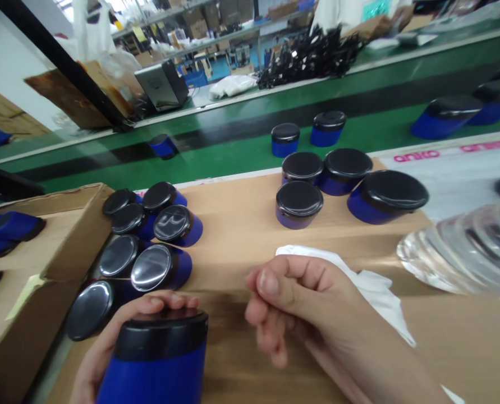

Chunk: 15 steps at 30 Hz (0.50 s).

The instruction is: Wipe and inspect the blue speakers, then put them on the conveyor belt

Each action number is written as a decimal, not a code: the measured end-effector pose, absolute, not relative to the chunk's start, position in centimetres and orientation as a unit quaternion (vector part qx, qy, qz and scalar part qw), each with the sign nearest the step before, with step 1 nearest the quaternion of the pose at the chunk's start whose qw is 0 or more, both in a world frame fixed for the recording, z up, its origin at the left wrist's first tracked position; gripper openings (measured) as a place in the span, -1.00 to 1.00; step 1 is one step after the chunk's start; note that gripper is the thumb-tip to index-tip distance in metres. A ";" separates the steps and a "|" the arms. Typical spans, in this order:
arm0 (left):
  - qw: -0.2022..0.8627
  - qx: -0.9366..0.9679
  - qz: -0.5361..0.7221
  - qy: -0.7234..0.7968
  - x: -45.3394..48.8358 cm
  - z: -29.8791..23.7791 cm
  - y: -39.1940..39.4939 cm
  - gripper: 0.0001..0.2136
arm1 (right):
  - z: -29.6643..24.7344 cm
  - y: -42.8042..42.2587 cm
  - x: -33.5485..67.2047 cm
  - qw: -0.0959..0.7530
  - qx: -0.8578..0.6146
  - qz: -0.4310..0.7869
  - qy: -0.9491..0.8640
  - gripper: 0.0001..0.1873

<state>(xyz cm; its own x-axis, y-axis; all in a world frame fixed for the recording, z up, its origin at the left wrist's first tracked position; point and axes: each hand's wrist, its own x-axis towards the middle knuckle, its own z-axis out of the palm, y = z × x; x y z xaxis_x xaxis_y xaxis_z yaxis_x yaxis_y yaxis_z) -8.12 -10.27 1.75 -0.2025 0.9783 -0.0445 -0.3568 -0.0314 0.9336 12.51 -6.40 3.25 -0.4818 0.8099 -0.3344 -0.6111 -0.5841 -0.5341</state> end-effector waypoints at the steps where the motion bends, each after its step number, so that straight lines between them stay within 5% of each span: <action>1: 0.565 0.343 0.621 0.421 -8.6 1.5 -10.0 -0.77 | 3.4 -6.5 12.5 0.423 -0.312 0.836 -0.160 -0.76; 3: 0.628 0.366 0.588 0.355 -9.6 0.8 -9.6 -0.91 | 3.4 -6.7 12.5 0.422 -0.342 0.828 -0.142 -0.64; 11: 0.651 0.338 0.580 0.356 -10.2 -0.5 -9.4 -0.88 | 3.7 -6.5 11.9 0.466 -0.381 0.784 -0.149 -0.49; 15: 0.661 0.308 0.571 0.377 -10.3 -0.6 -8.7 -0.86 | 3.9 -6.6 11.7 0.436 -0.319 0.826 -0.162 -0.68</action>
